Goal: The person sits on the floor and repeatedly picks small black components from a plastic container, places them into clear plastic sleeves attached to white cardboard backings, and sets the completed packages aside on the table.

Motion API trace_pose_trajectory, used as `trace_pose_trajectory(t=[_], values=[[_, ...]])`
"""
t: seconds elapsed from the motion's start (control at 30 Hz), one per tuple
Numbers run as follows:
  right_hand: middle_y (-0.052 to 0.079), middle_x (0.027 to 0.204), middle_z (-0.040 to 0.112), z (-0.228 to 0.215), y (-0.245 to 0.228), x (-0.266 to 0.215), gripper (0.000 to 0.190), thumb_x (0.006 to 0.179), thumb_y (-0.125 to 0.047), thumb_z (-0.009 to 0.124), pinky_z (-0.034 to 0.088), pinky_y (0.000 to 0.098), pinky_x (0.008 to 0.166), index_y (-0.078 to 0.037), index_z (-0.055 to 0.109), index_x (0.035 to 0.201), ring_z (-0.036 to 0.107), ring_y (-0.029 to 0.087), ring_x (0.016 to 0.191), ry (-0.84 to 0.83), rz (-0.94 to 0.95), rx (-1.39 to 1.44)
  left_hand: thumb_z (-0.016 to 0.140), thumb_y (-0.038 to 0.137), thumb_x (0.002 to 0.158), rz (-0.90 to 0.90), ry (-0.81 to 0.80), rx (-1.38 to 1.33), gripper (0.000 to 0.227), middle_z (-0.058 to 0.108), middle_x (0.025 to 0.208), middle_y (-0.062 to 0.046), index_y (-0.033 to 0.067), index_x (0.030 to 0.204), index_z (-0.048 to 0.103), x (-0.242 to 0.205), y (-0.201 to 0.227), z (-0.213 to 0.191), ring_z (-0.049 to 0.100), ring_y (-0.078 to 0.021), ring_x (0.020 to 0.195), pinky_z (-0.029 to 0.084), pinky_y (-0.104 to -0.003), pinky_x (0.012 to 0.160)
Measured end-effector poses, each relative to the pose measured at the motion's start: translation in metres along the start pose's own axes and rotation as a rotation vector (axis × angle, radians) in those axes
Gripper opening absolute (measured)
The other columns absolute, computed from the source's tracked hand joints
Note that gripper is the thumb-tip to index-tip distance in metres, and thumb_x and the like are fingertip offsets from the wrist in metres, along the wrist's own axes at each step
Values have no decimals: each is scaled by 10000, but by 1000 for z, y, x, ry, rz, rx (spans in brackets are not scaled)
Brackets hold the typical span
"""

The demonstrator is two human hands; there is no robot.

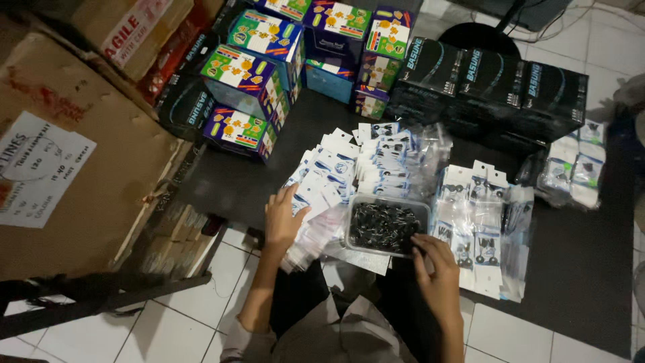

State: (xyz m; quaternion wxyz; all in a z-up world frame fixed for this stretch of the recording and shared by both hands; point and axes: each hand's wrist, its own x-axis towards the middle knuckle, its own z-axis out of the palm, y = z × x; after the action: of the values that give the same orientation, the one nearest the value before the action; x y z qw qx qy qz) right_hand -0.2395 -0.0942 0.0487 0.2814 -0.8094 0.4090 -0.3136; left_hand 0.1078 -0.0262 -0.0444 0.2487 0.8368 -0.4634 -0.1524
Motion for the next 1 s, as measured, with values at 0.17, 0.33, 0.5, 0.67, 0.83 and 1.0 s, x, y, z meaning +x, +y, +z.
trace_pose_trajectory(t=[0.17,0.33,0.5,0.67,0.83,1.0], values=[[101,1203,699,5,-6,-6,237,981,-94,601,464,390,1041,-69,707,1192,638,272,1162,-21,-74,-31,849,281,764,-35,2,-147,764,630,1256,-58,149,1437,512,11,-7,-3,600,-338,1068,462,-502,863],[110,1203,695,10,-15,-4,240,983,-90,590,487,388,1052,-53,708,1188,650,269,1157,-85,-113,-30,851,228,697,10,-15,-195,690,652,1129,-79,116,1332,604,21,-14,-1,611,-331,1069,446,-446,911],[105,1230,686,13,-19,-10,244,989,-88,578,482,388,1027,-53,700,1197,638,271,1169,-102,-93,-11,889,187,620,-60,19,-225,792,700,1000,-41,183,1303,488,17,-3,-3,581,-356,995,382,-468,912],[96,1208,702,7,-14,-15,231,989,-117,584,482,366,1043,-67,715,1172,653,253,1165,-84,-42,13,840,32,771,-99,4,-446,691,617,943,-52,136,1369,512,-11,40,-40,599,-230,871,475,-359,771],[84,1181,737,0,-22,-13,194,974,-123,628,483,329,1047,-81,750,1119,675,218,1147,-46,13,63,731,-37,861,-4,21,-970,442,682,1136,-107,98,1258,591,-23,30,-16,676,-187,1087,528,-252,920],[112,1229,747,16,-58,-4,318,940,-305,636,517,422,1057,-101,740,1160,685,248,1184,-106,187,452,640,303,977,-482,-6,-1393,364,706,798,-42,53,1241,621,-51,68,-11,646,-156,607,493,-273,495]])
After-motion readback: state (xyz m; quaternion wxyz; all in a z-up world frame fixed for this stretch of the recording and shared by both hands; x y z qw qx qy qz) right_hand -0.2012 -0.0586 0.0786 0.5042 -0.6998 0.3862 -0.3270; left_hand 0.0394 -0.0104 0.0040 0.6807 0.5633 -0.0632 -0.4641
